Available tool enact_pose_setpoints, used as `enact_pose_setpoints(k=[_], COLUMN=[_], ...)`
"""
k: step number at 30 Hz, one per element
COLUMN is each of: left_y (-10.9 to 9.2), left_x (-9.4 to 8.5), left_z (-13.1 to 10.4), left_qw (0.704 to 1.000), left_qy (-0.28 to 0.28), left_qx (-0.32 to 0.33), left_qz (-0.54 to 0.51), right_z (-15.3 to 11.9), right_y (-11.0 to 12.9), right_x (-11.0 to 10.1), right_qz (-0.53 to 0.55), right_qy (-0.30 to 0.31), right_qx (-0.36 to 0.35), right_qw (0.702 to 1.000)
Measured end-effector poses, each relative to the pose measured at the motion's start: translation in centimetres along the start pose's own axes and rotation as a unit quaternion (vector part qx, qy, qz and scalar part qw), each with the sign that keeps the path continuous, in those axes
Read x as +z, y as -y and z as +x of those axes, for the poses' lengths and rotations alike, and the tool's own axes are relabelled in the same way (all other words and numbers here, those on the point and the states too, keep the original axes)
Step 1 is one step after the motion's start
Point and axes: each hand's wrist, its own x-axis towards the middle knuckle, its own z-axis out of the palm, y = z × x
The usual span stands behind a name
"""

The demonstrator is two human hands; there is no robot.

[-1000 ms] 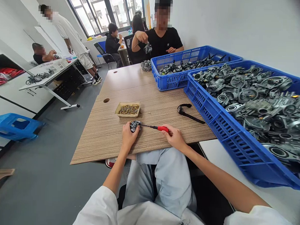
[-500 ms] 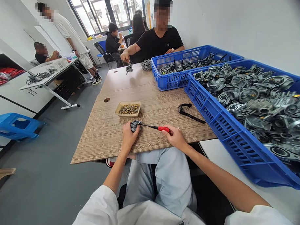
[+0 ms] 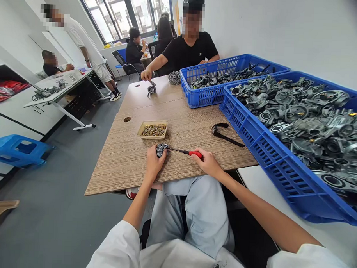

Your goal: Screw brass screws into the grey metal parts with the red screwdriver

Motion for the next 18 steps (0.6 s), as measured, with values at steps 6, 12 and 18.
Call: enact_pose_setpoints(k=[6, 12, 18], left_y=[-0.1, 0.0, 0.1], left_x=[-0.1, 0.1, 0.1], left_z=[0.0, 0.0, 0.0], left_qw=[1.0, 1.0, 1.0], left_qy=[0.001, 0.0, 0.004], left_qx=[0.002, -0.003, -0.004], left_qz=[0.004, -0.004, -0.008], right_z=[-0.2, -0.4, -0.7], right_y=[-0.3, -0.8, -1.0], right_x=[0.2, 0.6, 0.8], right_qz=[-0.013, -0.027, -0.031], right_qy=[-0.003, -0.012, -0.033], right_qx=[-0.017, -0.026, -0.053], right_qw=[1.0, 0.999, 0.998])
